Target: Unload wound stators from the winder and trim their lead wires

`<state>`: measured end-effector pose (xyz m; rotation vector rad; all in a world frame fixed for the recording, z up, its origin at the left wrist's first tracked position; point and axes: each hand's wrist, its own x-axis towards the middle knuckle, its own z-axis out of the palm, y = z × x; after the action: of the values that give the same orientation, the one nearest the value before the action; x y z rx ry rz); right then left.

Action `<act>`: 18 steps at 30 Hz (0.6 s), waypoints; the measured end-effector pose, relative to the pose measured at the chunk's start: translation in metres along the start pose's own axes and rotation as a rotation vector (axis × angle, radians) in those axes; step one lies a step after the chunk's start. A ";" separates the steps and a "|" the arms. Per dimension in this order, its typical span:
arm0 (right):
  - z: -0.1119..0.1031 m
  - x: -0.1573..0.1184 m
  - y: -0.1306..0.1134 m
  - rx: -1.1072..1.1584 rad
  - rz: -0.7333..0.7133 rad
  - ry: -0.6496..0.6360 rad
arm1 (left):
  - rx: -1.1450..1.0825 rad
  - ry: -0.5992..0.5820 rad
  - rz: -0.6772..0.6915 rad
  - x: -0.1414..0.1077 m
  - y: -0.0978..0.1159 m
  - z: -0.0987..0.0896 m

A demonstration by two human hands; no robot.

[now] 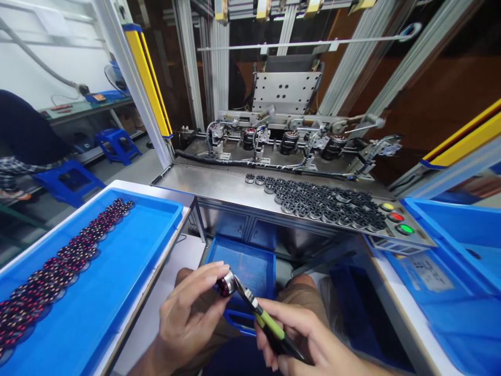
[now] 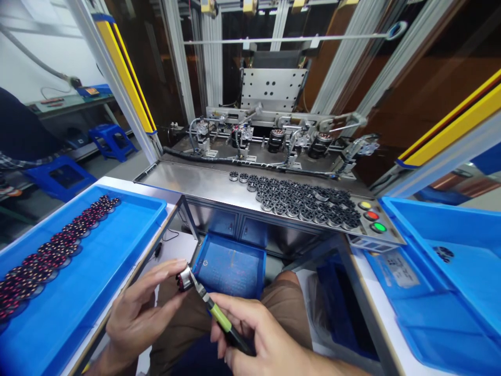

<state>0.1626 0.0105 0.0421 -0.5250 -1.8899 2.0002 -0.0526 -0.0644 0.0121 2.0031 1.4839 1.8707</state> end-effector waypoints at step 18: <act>-0.014 -0.002 0.009 -0.121 0.116 0.235 | 0.354 0.022 0.167 0.006 0.001 -0.001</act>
<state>0.1713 0.0209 0.0329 -0.8795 -1.8790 1.8080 -0.0534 -0.0616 0.0175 2.3279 1.8158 1.7940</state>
